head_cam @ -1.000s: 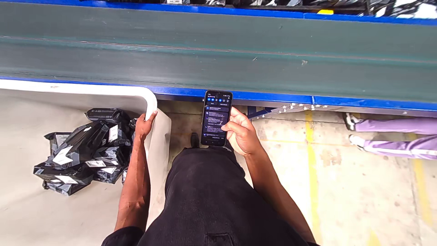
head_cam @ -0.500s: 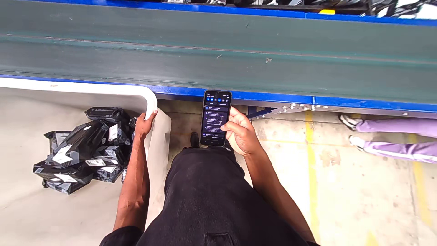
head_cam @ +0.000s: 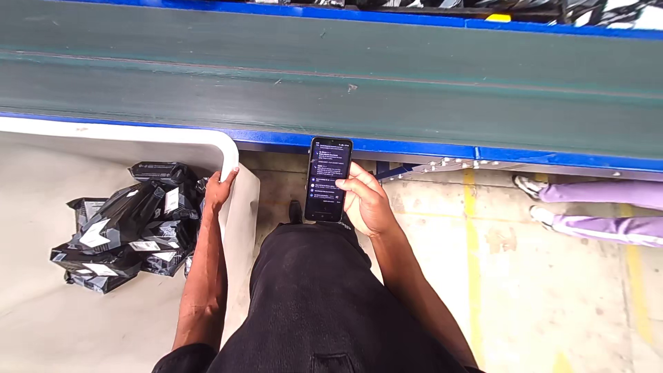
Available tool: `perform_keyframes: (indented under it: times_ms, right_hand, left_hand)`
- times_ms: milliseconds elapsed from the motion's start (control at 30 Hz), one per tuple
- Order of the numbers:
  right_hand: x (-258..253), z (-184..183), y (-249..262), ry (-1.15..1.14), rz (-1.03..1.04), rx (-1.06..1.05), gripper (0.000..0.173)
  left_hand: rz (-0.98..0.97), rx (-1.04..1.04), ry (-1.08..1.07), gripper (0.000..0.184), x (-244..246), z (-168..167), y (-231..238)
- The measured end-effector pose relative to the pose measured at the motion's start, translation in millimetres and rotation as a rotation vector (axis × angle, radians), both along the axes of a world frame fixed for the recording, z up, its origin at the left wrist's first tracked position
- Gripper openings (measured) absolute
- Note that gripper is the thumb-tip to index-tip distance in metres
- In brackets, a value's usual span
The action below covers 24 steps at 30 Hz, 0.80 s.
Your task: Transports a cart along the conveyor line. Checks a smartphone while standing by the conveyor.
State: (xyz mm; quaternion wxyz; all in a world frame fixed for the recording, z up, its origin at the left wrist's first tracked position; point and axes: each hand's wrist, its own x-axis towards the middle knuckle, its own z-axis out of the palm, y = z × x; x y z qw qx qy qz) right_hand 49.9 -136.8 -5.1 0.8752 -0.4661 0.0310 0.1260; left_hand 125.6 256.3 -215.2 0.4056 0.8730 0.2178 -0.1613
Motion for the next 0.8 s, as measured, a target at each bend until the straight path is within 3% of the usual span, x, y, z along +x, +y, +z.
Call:
perform_keyframes:
  times_ms: [467,633,800]
  right_hand:
    - [0.0,-2.0,-0.1,-0.005,-0.007,-0.043,0.050]
    - [1.0,0.5,2.3,0.017,-0.020,-0.025,0.033]
    - [2.2,-1.8,0.6,0.007,-0.019,-0.006,0.035]
  left_hand:
    - [0.005,-0.005,0.001,0.080,0.0,0.9,-0.8]
    - [-0.002,-0.003,-0.001,0.080,-0.6,0.0,0.4]
    - [0.003,-0.009,0.000,0.078,-0.4,0.7,-0.7]
